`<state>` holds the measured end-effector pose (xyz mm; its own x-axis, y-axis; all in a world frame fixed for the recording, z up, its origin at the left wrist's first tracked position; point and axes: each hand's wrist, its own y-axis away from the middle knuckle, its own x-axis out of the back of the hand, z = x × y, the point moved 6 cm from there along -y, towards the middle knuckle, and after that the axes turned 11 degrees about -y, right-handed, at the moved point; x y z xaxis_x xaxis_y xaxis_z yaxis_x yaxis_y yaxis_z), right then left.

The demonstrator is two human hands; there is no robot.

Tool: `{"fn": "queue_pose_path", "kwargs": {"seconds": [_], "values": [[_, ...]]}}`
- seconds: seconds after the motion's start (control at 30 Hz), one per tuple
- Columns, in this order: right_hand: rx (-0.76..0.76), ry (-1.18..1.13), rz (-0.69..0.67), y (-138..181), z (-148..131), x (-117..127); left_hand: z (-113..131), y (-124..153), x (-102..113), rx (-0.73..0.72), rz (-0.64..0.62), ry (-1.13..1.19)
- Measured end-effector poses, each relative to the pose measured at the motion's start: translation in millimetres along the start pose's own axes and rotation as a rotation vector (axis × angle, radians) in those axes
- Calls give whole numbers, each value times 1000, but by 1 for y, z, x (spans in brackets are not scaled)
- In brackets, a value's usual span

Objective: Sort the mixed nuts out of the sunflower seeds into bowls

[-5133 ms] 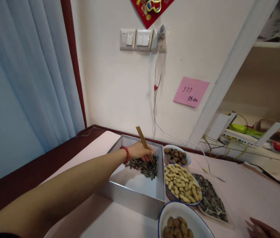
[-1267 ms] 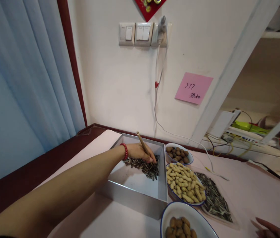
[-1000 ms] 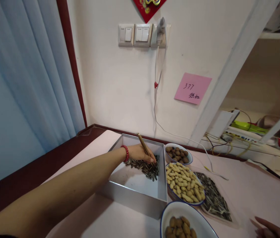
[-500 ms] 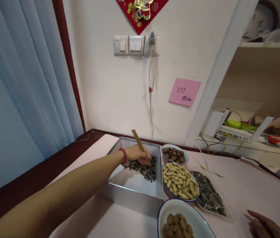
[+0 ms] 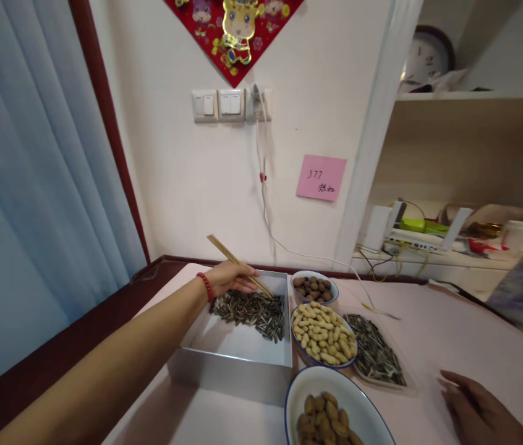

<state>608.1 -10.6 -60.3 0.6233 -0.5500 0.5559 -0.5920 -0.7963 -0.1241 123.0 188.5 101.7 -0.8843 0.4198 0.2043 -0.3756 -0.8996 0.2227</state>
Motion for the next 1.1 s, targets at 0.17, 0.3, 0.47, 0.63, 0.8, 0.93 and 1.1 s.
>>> {"fn": "queue_pose_path", "kwargs": {"seconds": [0.17, 0.3, 0.47, 0.63, 0.8, 0.93, 1.1], "values": [[39, -16, 51, 9, -23, 2, 43, 7, 2, -28, 16, 83], [57, -40, 85, 14, -33, 2, 84, -4, -41, -71, -60, 80], [88, -68, 90, 19, -43, 2, 102, -30, -134, -90, -202, -30], [102, -75, 83, 21, -47, 2, 88, -47, -202, -116, -286, -197], [110, -64, 83, 22, -49, 1, 86, -44, -212, -152, -303, -242], [117, -55, 91, 21, -47, 1, 104, -25, -182, -212, -238, -187], [112, -23, 106, 18, -40, 4, 119, 13, -102, -283, -46, -77]]}}
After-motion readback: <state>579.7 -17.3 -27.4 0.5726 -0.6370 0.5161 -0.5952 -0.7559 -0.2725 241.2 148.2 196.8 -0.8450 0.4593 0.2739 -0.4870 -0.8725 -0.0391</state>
